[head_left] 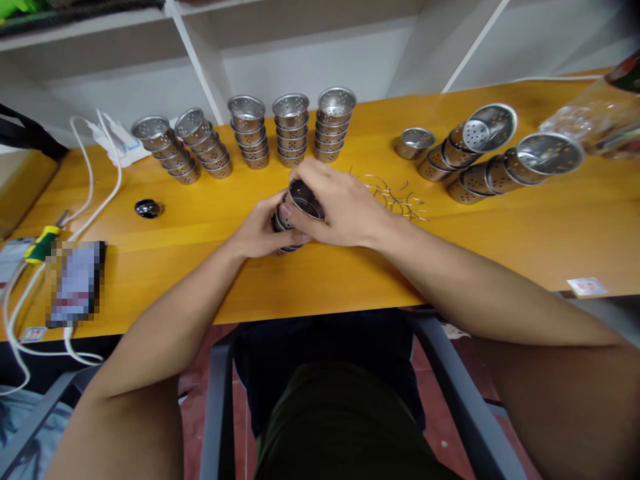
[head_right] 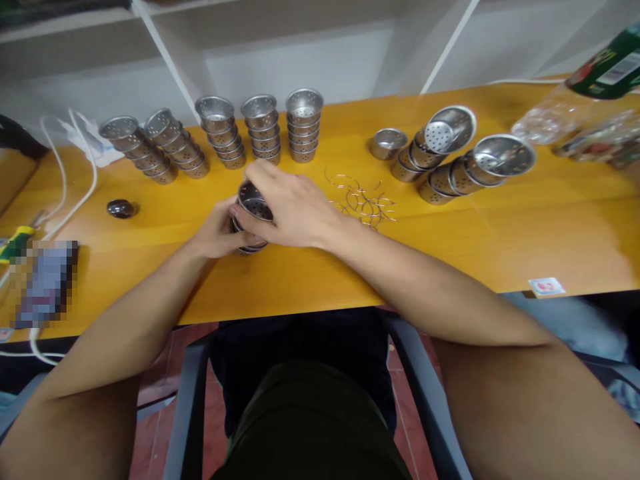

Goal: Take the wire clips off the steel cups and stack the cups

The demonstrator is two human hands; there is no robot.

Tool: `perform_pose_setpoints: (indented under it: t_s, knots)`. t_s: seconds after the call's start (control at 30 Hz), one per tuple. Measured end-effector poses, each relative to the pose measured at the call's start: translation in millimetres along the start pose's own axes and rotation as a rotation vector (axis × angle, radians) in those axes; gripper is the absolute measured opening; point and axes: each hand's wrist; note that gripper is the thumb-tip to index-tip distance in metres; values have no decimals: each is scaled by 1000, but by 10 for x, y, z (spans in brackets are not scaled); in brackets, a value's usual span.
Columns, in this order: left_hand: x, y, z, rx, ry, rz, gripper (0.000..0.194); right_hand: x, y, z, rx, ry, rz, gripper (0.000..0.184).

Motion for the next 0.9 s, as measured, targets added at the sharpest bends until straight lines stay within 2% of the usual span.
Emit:
perform_pose_setpoints:
  t_s: [0.13, 0.2, 0.23, 0.3, 0.37, 0.43, 0.53, 0.6, 0.67, 0.73, 0.83, 0.9]
  knots:
    - [-13, 62, 12, -75, -73, -45, 68, 12, 76, -84, 85, -60, -138, 57]
    - [-9, 40, 19, -96, -71, -71, 71, 36, 127, -109, 112, -52, -157, 66]
    - [-3, 13, 14, -93, -51, -78, 74, 52, 166, -122, 133, -27, -157, 72]
    - [12, -72, -32, -69, 20, -101, 81, 84, 277, -155, 213, 106, -165, 82]
    - [28, -194, -137, -26, 152, -141, 87, 98, 424, -187, 282, 267, -158, 89]
    - [48, -331, -289, 45, 361, -161, 93, 76, 569, -180, 268, 296, -88, 95]
    - [86, -502, -510, 187, 691, -127, 96, -4, 704, -25, 155, 43, 80, 105]
    - [106, -560, -584, 257, 774, -103, 96, -50, 729, 152, 106, -117, 151, 105]
    - [113, -573, -578, 297, 741, -83, 96, -64, 731, 308, 75, -195, 193, 103]
    - [106, -556, -517, 319, 663, -61, 95, -50, 733, 369, 57, -222, 208, 103]
    - [81, -491, -401, 347, 557, -40, 94, -14, 725, 266, 77, -193, 163, 107]
    - [60, -413, -335, 412, 496, -37, 95, 5, 673, 162, 129, -102, 122, 102]
Point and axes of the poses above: each hand's wrist, its own x-axis towards the middle knuckle, its own z-axis out of the palm, y = z × x, and after that the axes turned 6 degrees about x, right-handed
